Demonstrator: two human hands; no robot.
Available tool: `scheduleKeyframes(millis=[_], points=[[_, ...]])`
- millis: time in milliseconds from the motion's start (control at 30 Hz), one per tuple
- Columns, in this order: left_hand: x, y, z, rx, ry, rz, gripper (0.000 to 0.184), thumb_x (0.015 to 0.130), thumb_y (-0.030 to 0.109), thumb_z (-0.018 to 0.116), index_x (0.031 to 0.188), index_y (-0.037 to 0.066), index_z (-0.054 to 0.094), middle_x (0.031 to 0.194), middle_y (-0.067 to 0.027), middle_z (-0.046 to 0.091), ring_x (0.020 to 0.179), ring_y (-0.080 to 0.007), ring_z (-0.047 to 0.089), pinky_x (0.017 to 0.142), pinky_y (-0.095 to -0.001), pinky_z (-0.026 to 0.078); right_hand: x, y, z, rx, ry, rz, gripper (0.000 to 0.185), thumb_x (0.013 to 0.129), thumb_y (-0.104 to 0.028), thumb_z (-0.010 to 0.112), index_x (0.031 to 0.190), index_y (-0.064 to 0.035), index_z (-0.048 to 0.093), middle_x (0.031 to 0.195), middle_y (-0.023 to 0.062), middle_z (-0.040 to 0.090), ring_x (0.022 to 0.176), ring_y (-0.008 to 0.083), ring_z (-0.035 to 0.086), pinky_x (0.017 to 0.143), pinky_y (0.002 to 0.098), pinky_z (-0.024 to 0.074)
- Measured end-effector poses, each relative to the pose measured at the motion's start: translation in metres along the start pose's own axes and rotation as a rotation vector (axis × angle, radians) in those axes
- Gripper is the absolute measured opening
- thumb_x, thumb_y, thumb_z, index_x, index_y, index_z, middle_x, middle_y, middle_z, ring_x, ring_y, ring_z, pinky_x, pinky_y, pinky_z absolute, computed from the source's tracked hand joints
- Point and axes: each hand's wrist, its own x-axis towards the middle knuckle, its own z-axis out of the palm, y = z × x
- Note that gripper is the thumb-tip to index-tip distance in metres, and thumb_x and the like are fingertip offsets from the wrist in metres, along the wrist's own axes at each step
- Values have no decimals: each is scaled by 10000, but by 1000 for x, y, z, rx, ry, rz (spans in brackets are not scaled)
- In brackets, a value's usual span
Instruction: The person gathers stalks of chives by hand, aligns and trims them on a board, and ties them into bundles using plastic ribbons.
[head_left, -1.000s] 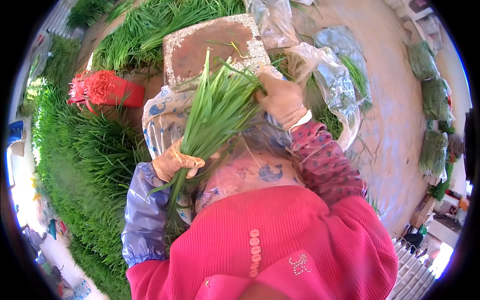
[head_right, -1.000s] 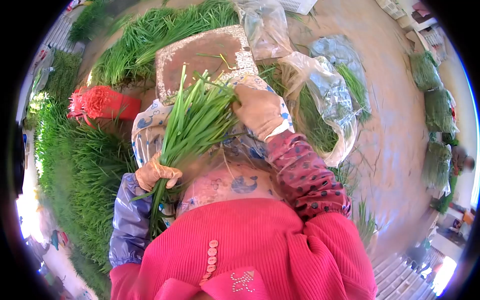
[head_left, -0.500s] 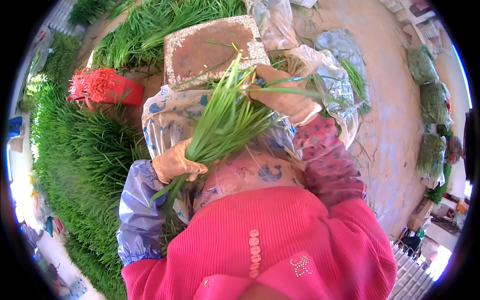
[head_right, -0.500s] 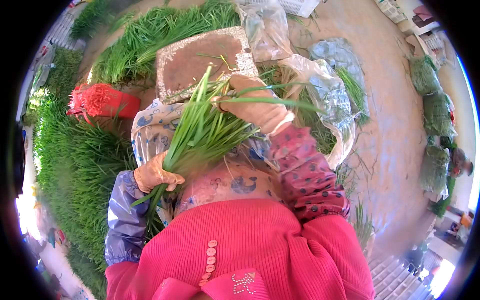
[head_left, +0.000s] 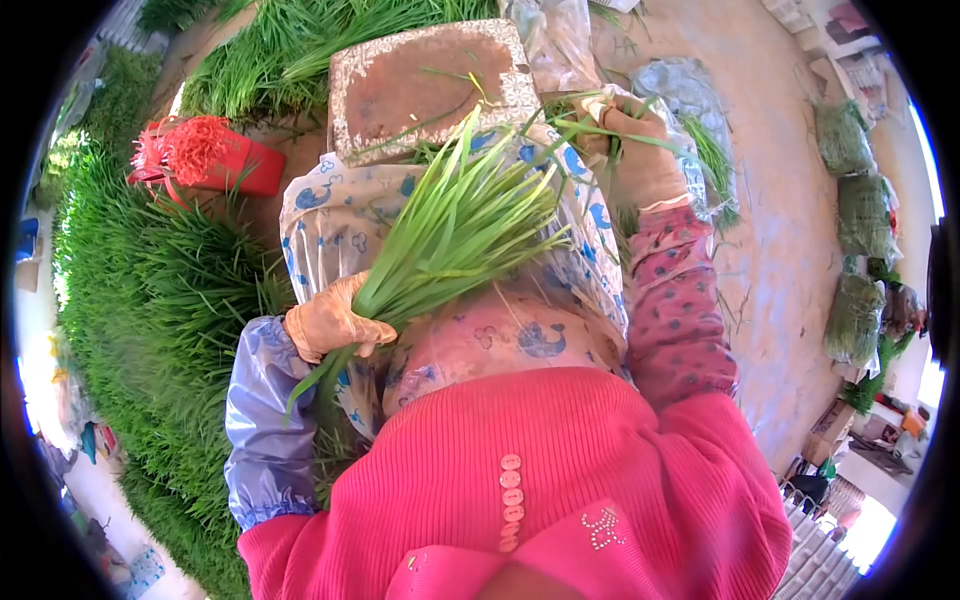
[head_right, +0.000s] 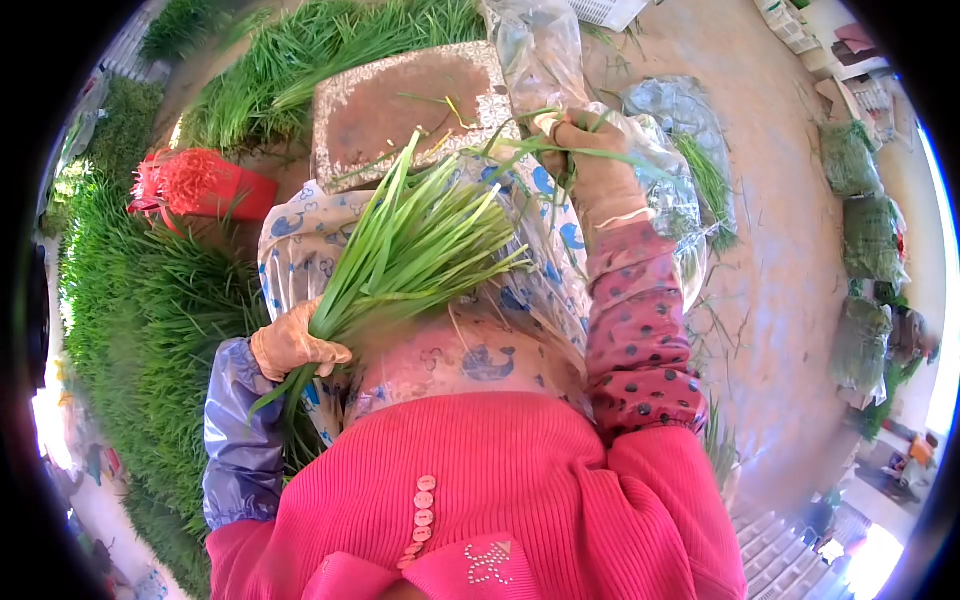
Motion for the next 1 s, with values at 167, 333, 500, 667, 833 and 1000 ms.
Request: scheduleKeyframes(millis=[167,333,500,667,833,1000], points=[[-2,8,3,127,18,8,524,767,-31,712,1242,16,495,750,-49,606,521,-116,544,488,-264,453,7,-36,35,-794,-445,-134,350,858,-251,633,1125,-25,618,786,56,645,723,157,596,636,267,472],[-2,10,7,190,56,-30,524,746,-37,709,1224,11,499,735,-46,599,514,-120,537,485,-268,446,5,-26,106,-1242,-550,-6,361,841,-337,684,1067,-55,679,797,38,656,755,156,613,692,302,508],[-8,7,9,152,122,-27,531,733,-50,703,1221,9,502,736,-48,596,512,-123,535,483,-268,439,9,-16,95,-213,-311,43,258,921,-302,587,1065,-120,699,728,-4,586,649,113,557,591,277,486],[-12,-4,6,-11,132,41,541,712,-54,688,1221,2,512,798,-62,601,524,-124,529,487,-267,436,39,-11,42,494,109,160,282,961,-186,407,1088,-56,622,571,-63,348,450,55,291,429,229,246],[0,-15,-1,-235,11,182,647,699,8,691,1312,17,483,1032,-144,651,554,-87,523,488,-215,413,-6,-24,40,210,-48,-218,249,928,-153,471,1058,-8,626,585,-35,459,440,48,339,411,218,258],[8,-15,-1,-225,41,252,658,710,42,695,1328,29,470,1055,-118,653,587,-82,542,516,-193,424,-66,-22,101,-805,-357,-510,275,829,-174,671,1044,-8,627,854,89,656,659,166,594,594,288,516]])
